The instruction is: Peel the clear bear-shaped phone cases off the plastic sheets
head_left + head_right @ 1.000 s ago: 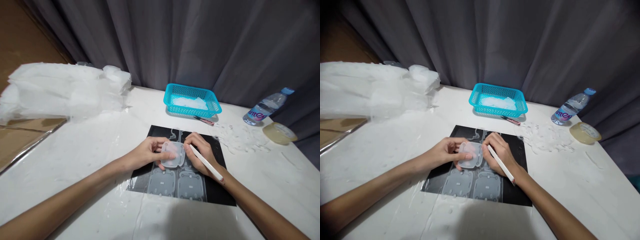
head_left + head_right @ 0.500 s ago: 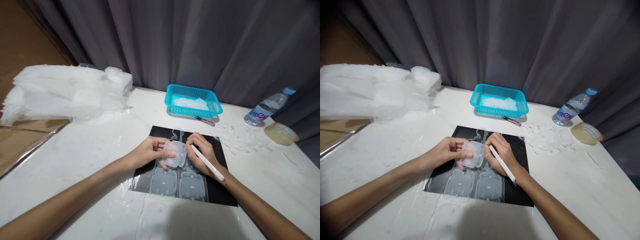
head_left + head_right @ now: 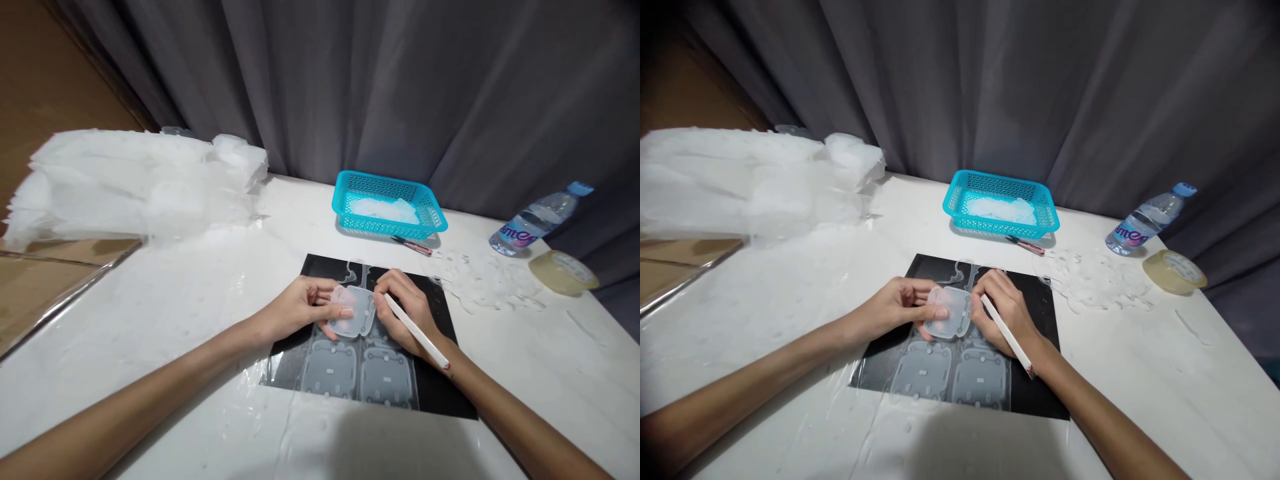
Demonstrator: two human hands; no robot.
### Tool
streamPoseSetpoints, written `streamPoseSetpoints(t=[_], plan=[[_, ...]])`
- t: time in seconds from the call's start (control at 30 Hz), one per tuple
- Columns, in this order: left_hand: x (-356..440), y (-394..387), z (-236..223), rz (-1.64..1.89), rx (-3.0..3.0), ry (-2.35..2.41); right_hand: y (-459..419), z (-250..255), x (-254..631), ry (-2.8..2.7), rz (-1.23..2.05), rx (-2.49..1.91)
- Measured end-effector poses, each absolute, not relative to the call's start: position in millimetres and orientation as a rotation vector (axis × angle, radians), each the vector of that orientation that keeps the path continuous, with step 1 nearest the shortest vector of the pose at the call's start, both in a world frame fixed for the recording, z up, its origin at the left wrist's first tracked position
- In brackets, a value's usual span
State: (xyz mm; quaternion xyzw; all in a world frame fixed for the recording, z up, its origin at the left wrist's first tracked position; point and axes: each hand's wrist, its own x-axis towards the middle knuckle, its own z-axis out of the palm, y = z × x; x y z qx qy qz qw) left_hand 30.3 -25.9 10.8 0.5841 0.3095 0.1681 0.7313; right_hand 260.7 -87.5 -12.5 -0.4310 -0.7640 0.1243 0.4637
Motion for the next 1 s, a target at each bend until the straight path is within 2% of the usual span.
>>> streamPoseSetpoints(t=[1.0], plan=[[28.1,-21.7,5.8,0.363,1.356,0.606,-88.4,-3.7,258.9,-1.751,0.489,-1.121]])
